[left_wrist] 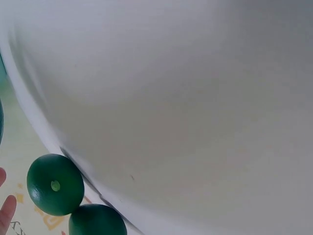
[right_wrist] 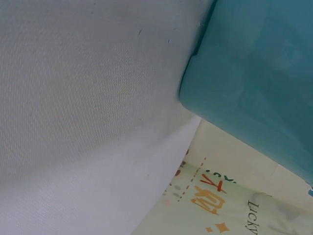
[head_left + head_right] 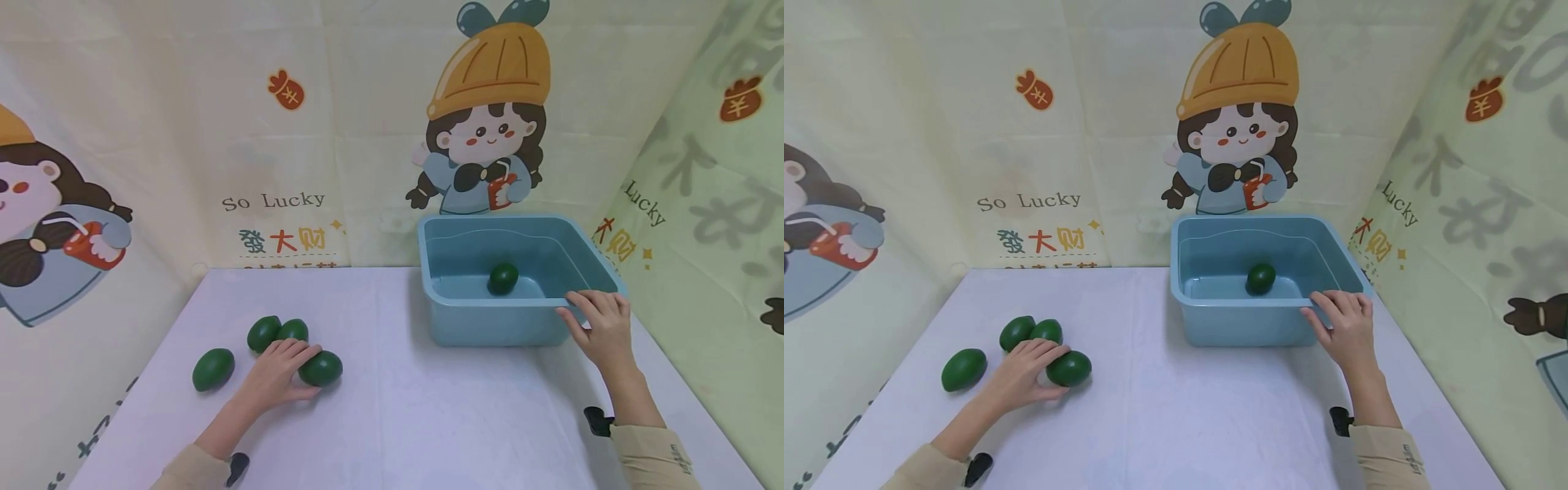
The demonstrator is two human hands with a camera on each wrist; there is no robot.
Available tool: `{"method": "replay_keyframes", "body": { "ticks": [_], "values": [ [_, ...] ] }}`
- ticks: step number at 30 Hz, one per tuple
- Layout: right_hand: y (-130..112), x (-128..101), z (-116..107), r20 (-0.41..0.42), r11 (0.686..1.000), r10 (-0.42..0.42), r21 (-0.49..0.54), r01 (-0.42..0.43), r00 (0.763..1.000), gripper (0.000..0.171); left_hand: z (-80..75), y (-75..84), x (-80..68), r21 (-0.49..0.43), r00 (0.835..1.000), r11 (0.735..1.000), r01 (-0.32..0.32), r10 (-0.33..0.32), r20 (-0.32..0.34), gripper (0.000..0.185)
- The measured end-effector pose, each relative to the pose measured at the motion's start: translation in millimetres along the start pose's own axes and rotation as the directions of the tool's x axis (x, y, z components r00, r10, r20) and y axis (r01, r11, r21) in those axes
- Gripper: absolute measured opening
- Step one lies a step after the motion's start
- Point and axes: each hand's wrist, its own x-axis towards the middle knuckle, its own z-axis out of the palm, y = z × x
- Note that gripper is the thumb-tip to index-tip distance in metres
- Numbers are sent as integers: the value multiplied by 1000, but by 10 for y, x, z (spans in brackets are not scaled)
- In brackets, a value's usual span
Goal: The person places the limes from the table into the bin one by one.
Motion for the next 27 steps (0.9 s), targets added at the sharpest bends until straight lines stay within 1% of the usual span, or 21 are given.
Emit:
{"method": "replay_keyframes", "body": {
  "ticks": [14, 19, 22, 27],
  "values": [
    [11, -14, 9, -11, 1000, 0, 4, 0, 1000, 48, 36, 69, 124, -15, 1000, 1000, 0, 0, 6, 67],
    [22, -16, 14, -11, 1000, -1, 5, 1, 1000, 49, 48, 95, 171, -22, 1000, 1000, 12, -12, 10, 65],
    [23, -10, 11, -5, 1000, -2, 3, 3, 1000, 48, 69, 101, 209, -17, 1000, 1000, 10, -10, -7, 66],
    [21, -5, 2, 7, 1000, 0, 3, 0, 1000, 48, 100, 103, 279, -16, 998, 1000, -9, 8, -55, 68]
  ]
}}
